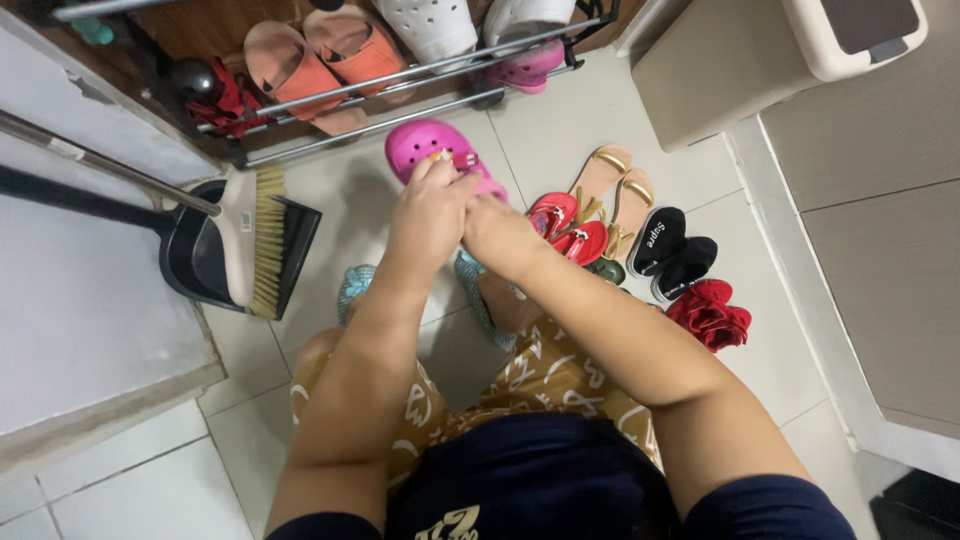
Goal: The person wipes several pairs of shoes with a white cloth, including red flip-flops, pink clogs, and white clogs. The person then places the cleaned shoes back on a metal shoe rack.
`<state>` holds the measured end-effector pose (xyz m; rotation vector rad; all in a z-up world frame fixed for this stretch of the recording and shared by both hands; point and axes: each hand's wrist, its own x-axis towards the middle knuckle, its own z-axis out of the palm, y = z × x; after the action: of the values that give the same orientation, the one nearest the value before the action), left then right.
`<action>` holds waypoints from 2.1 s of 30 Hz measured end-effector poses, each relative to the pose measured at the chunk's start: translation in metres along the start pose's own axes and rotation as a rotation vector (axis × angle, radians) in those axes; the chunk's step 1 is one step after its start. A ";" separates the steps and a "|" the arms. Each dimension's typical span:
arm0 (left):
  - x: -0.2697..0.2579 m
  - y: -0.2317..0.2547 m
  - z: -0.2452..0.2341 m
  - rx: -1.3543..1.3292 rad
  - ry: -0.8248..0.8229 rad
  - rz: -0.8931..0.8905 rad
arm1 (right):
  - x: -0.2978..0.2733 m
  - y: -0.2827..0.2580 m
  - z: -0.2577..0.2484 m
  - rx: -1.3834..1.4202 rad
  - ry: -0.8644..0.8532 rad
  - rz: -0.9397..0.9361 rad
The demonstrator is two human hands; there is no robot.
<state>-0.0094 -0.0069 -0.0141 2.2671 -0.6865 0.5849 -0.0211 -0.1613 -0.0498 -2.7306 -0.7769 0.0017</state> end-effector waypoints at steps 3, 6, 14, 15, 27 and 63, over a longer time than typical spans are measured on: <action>0.002 -0.001 -0.001 -0.035 0.014 -0.064 | 0.007 -0.013 -0.015 -0.162 -0.035 0.030; 0.000 -0.005 -0.005 0.055 0.116 -0.024 | -0.012 -0.034 -0.046 -0.217 -0.184 -0.017; 0.006 0.009 -0.010 -0.005 0.170 -0.001 | -0.044 -0.028 -0.117 -0.260 0.221 -0.194; 0.006 0.014 -0.008 -0.014 0.159 -0.007 | -0.036 -0.027 -0.107 -0.323 0.251 -0.205; 0.004 0.013 -0.013 0.062 0.295 0.120 | -0.031 -0.042 -0.051 -0.315 0.094 0.037; -0.003 -0.009 0.000 0.143 0.182 0.007 | -0.057 0.041 -0.050 1.472 -0.079 0.333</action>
<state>-0.0060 -0.0010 -0.0198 2.3065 -0.5784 0.8560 -0.0443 -0.2384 -0.0188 -1.3896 -0.1275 0.5229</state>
